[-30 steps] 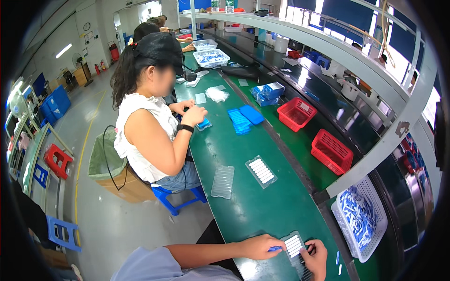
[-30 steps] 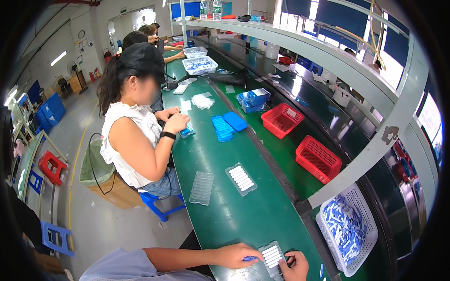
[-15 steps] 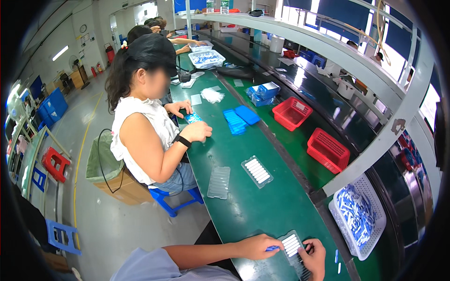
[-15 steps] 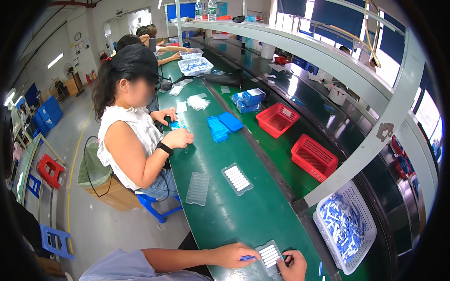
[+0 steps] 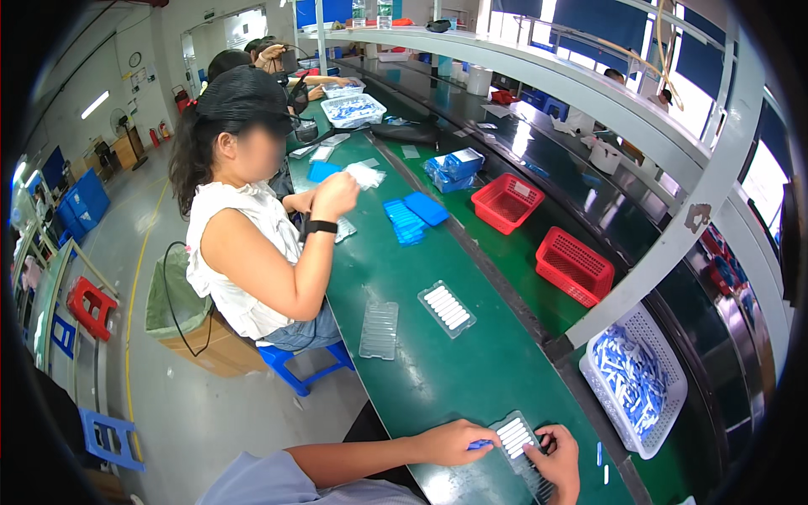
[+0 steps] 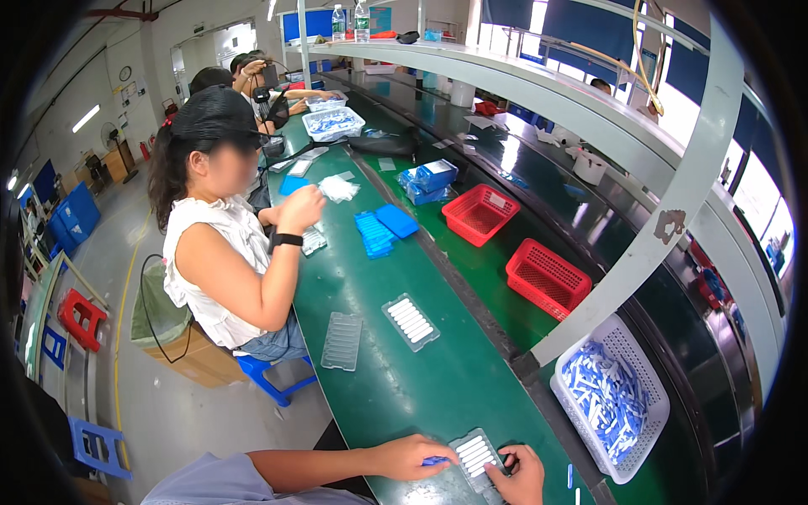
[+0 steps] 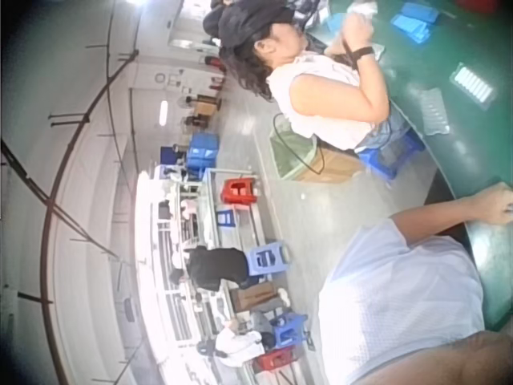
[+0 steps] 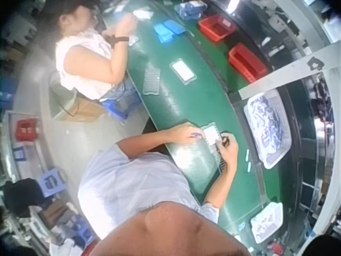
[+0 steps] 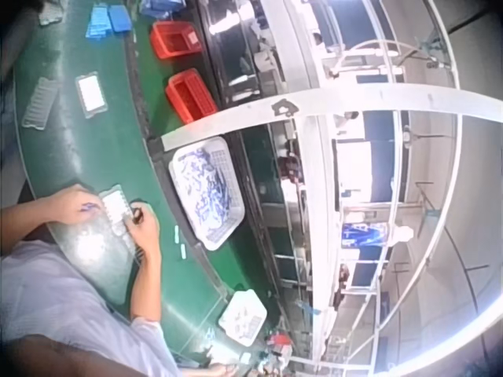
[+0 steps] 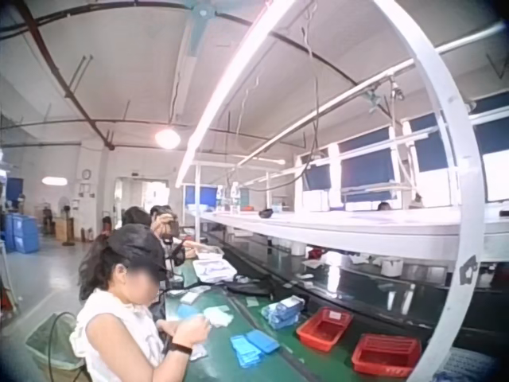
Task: The person assembles small blue and white plastic components into clear trays by hand on an assembly line.
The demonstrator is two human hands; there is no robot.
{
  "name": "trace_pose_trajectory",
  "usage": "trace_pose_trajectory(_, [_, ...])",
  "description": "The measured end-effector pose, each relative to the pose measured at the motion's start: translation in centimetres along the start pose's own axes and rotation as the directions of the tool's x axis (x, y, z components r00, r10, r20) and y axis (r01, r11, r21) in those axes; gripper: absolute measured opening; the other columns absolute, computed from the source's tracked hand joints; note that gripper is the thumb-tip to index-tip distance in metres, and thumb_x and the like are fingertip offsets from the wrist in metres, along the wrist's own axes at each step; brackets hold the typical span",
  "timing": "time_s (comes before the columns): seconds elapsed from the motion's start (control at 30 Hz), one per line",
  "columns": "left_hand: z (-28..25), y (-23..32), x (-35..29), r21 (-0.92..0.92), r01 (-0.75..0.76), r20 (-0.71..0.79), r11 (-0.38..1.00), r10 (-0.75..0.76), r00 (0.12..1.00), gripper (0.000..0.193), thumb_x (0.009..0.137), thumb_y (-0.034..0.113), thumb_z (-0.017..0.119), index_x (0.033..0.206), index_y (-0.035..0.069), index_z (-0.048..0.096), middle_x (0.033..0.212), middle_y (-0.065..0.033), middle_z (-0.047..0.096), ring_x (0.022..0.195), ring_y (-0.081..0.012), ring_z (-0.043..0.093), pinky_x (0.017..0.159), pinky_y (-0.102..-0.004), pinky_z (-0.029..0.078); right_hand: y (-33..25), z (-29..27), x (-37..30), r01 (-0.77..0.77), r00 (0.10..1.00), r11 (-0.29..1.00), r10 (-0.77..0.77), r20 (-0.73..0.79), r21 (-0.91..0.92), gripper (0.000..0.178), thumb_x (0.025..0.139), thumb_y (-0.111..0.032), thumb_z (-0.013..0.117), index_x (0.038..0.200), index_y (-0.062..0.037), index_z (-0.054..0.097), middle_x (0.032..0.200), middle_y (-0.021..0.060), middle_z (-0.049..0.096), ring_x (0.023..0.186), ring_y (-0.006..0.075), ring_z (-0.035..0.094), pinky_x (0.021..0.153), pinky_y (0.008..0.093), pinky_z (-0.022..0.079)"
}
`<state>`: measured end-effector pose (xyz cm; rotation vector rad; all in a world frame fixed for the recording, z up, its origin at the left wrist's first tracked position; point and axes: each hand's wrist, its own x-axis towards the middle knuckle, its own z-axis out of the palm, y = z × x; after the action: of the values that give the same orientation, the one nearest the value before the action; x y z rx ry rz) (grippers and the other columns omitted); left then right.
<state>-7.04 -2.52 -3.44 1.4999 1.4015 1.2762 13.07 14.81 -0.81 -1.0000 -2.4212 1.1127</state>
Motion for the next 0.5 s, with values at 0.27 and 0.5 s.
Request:
trace_pose_trajectory(0.27, [0.0,-0.8,-0.1,0.022,-0.018,-0.003,1.0,0.018,1.0,0.02,0.096,0.009,0.062,0.115,0.007,0.069,0.088,-0.0145,0.072,0.065,-0.0255,0.065,0.063,-0.0342,0.051,1.0,-0.2,0.4,0.013,1.0,1.0,-0.013,0.026,-0.005,0.028,0.071,-0.016,0.085,0.093,-0.0066,0.071,0.075,0.001,0.055,0.064,0.0135,0.053,0.059,0.0287,0.041])
trace_pose_trajectory(0.5, [-0.2,-0.9,0.0,-0.018,-0.022,-0.075,1.0,0.02,0.997,0.019,0.096,0.011,0.063,0.114,0.006,0.069,0.085,-0.0161,0.071,0.07,-0.0261,0.067,0.066,-0.0359,0.052,0.1,-0.2,0.3,-0.107,0.994,0.994,0.107,0.008,0.027,0.022,0.076,-0.015,0.081,0.094,-0.0053,0.071,0.076,0.0025,0.058,0.066,0.0152,0.055,0.061,0.0297,0.043])
